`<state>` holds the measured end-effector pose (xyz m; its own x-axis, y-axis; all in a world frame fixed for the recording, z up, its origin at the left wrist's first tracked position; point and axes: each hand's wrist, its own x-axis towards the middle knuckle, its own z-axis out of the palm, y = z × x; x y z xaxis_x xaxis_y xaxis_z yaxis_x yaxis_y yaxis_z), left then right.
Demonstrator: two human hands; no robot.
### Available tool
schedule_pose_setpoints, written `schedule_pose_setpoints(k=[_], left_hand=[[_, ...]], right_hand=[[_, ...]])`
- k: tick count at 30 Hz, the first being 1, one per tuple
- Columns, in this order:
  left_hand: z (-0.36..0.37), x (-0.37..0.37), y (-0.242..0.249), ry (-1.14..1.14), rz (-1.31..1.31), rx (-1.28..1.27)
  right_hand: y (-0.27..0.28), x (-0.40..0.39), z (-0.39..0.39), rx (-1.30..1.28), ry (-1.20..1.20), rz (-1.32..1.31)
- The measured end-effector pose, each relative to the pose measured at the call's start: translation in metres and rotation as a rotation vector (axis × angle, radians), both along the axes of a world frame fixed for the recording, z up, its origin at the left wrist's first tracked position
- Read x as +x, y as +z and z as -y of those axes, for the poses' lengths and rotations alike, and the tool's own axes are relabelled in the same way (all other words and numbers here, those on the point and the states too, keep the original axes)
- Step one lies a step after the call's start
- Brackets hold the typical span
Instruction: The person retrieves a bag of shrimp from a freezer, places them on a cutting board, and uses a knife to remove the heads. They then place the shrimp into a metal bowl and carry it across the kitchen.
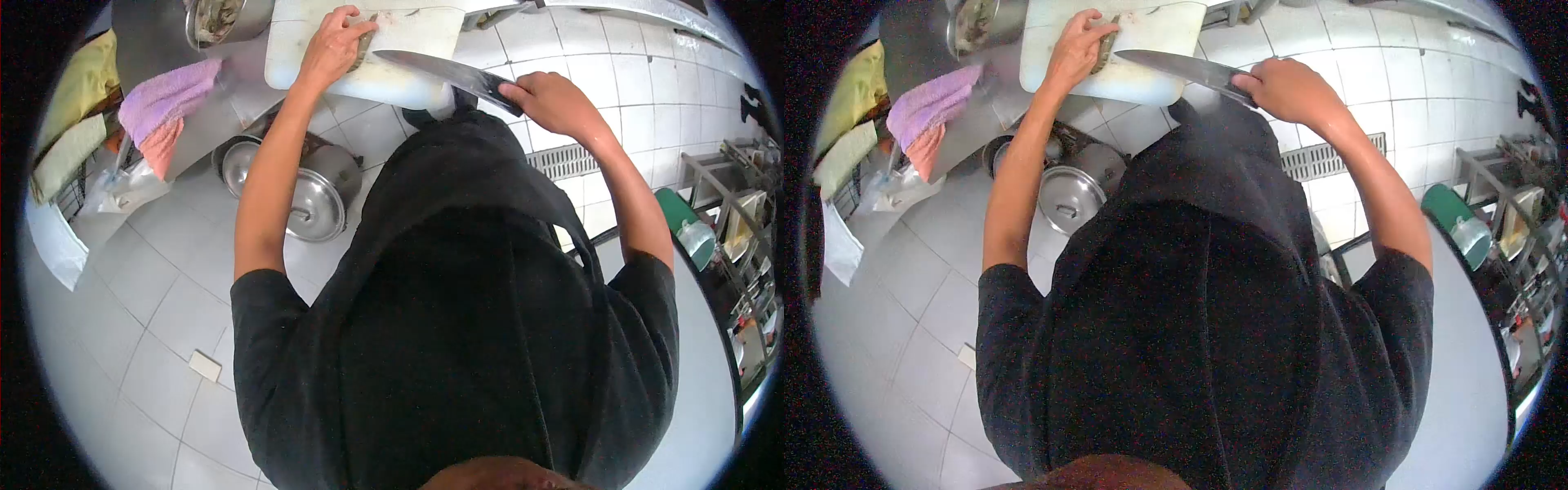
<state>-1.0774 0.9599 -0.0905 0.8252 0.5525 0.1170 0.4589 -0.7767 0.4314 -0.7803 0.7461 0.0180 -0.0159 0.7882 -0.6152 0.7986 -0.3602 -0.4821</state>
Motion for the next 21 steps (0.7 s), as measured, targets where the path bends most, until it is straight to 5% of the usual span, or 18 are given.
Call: schedule_pose_setpoints(k=[21], left_hand=[[0.018,0.006,-0.016,0.285,0.124,0.094]], right_hand=[[-0.023,0.007,-0.02,-0.086,0.022,-0.104]])
